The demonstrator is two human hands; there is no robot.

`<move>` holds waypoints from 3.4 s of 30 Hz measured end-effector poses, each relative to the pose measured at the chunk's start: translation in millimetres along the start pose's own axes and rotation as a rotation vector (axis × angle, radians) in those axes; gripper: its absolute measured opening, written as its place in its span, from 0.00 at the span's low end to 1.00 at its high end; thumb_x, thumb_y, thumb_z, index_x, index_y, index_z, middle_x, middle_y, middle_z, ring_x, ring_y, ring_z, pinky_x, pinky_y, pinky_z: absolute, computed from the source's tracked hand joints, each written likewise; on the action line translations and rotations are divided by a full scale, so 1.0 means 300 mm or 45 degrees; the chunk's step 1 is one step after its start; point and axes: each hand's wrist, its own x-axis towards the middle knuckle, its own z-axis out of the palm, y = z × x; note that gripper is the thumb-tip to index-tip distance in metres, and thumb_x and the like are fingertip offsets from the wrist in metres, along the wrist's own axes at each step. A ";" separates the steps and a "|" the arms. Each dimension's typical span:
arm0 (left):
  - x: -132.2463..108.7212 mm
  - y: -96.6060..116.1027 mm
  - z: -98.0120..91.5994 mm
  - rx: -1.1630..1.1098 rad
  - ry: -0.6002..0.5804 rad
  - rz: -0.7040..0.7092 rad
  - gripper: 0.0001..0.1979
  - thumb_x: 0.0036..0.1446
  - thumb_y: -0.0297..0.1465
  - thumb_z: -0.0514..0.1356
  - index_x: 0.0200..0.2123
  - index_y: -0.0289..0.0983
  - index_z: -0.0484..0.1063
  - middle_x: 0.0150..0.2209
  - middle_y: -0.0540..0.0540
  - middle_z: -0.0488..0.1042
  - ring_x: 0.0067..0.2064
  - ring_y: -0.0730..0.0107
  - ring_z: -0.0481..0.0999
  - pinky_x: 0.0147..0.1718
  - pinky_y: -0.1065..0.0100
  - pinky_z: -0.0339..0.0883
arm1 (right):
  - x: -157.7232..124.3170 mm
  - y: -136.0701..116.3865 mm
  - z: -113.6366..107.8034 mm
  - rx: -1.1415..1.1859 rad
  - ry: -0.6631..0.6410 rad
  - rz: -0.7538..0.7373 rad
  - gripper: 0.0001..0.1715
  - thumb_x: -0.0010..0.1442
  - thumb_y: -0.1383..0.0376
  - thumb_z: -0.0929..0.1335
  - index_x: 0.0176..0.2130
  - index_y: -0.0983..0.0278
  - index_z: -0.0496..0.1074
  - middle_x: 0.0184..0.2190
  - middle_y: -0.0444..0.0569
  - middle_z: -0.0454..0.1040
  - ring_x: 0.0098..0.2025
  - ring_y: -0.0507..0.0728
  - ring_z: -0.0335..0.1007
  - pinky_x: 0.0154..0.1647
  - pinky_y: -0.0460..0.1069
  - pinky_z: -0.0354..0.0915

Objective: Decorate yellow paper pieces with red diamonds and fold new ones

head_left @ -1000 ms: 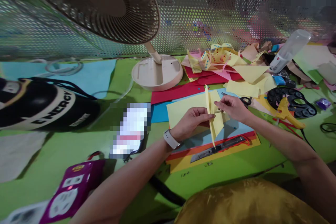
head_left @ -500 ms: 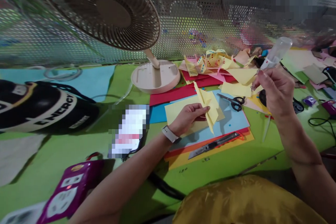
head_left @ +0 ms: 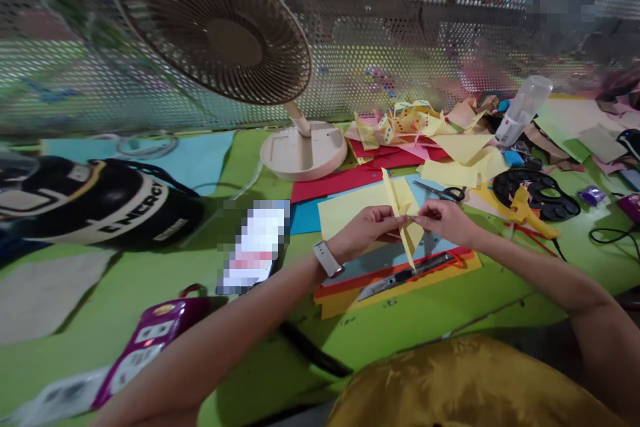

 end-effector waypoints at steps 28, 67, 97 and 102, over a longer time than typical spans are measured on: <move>-0.043 -0.055 0.027 -0.197 0.142 -0.041 0.16 0.44 0.42 0.69 0.26 0.35 0.72 0.25 0.50 0.75 0.27 0.70 0.74 0.30 0.68 0.71 | -0.044 -0.003 0.062 -0.074 0.173 -0.153 0.12 0.59 0.56 0.68 0.37 0.62 0.73 0.29 0.46 0.76 0.30 0.53 0.71 0.33 0.48 0.68; -0.035 -0.079 0.018 -0.147 0.083 -0.057 0.18 0.45 0.42 0.68 0.25 0.33 0.71 0.23 0.50 0.73 0.25 0.75 0.69 0.27 0.72 0.65 | -0.048 0.046 0.059 -0.809 0.324 -0.962 0.05 0.64 0.68 0.65 0.39 0.64 0.71 0.27 0.46 0.78 0.27 0.51 0.72 0.31 0.46 0.66; -0.044 -0.078 0.021 -0.150 0.089 -0.061 0.16 0.45 0.41 0.68 0.25 0.33 0.72 0.23 0.50 0.72 0.25 0.74 0.68 0.28 0.71 0.64 | -0.045 0.042 0.062 -0.885 0.322 -1.073 0.05 0.64 0.70 0.64 0.40 0.65 0.71 0.26 0.46 0.78 0.27 0.51 0.73 0.31 0.47 0.67; -0.042 -0.080 0.020 -0.155 0.091 -0.062 0.17 0.45 0.41 0.68 0.25 0.34 0.71 0.24 0.50 0.73 0.26 0.74 0.68 0.28 0.71 0.64 | -0.042 0.041 0.063 -0.849 0.347 -1.093 0.05 0.63 0.70 0.65 0.40 0.67 0.71 0.27 0.47 0.78 0.28 0.51 0.73 0.32 0.47 0.68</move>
